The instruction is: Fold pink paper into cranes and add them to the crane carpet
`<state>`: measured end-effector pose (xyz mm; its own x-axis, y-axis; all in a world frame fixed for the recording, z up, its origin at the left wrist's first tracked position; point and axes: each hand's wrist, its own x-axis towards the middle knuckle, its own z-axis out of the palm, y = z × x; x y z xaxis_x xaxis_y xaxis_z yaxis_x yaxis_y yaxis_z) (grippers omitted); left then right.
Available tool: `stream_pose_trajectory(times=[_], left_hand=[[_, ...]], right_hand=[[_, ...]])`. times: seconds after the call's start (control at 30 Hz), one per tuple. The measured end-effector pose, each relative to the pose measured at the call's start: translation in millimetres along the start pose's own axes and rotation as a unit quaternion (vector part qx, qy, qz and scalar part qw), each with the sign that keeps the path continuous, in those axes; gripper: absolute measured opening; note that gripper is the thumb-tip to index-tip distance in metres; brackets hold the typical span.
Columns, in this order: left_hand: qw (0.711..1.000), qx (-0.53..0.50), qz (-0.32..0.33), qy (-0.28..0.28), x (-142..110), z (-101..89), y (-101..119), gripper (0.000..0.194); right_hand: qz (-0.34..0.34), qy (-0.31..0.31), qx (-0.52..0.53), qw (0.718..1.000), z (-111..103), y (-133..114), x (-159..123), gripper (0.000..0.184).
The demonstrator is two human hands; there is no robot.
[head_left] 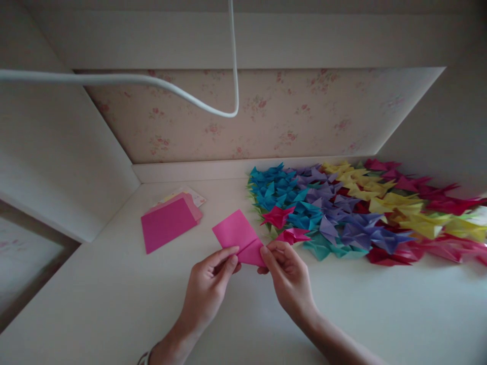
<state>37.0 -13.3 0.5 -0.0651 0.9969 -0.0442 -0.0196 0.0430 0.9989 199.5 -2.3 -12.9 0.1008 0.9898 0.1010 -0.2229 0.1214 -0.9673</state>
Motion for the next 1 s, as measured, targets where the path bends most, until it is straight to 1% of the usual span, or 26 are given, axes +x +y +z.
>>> stream_pose_trajectory(times=[0.17, 0.37, 0.5, 0.6, 0.73, 0.8, 0.87, 0.93, 1.0], left_hand=[[0.998, 0.054, 0.038, 0.013, -1.8, -1.9, 1.1, 0.023], [0.996, 0.070, 0.044, 0.024, -0.4, -1.3, -3.8, 0.024], [0.997, 0.045, 0.053, 0.036, -1.0, 0.9, -2.9, 0.037], [0.995, 0.059, 0.055, 0.050, -1.8, 1.5, -0.3, 0.050], [0.995, 0.054, 0.051, 0.062, -2.3, 1.7, 0.3, 0.061], [0.995, 0.042, 0.055, 0.065, -2.0, 1.5, -1.1, 0.056], [0.995, 0.038, 0.061, 0.064, -1.2, 0.8, -2.6, 0.042], [0.996, 0.050, 0.059, 0.050, -0.2, -0.3, -3.5, 0.031], [0.997, 0.062, 0.046, 0.030, 0.9, -1.2, -3.6, 0.029]], right_hand=[[0.008, -0.007, -0.013, 1.000, 0.3, 4.1, -1.0, 0.018], [0.008, -0.014, -0.056, 0.998, -1.7, 7.5, -0.7, 0.021], [0.017, -0.014, -0.072, 0.997, -1.0, 8.0, -1.4, 0.026], [0.013, -0.018, -0.090, 0.996, -0.3, 7.4, -1.9, 0.030], [0.004, -0.025, -0.123, 0.992, -1.3, 4.7, -2.6, 0.028], [0.003, -0.028, -0.131, 0.991, -2.1, 3.5, -3.1, 0.028], [0.005, -0.030, -0.133, 0.991, -2.5, 3.0, -3.3, 0.029], [0.009, -0.035, -0.132, 0.991, -2.6, 3.2, -2.9, 0.030], [0.010, -0.042, -0.132, 0.990, -2.7, 3.8, -2.0, 0.031]])
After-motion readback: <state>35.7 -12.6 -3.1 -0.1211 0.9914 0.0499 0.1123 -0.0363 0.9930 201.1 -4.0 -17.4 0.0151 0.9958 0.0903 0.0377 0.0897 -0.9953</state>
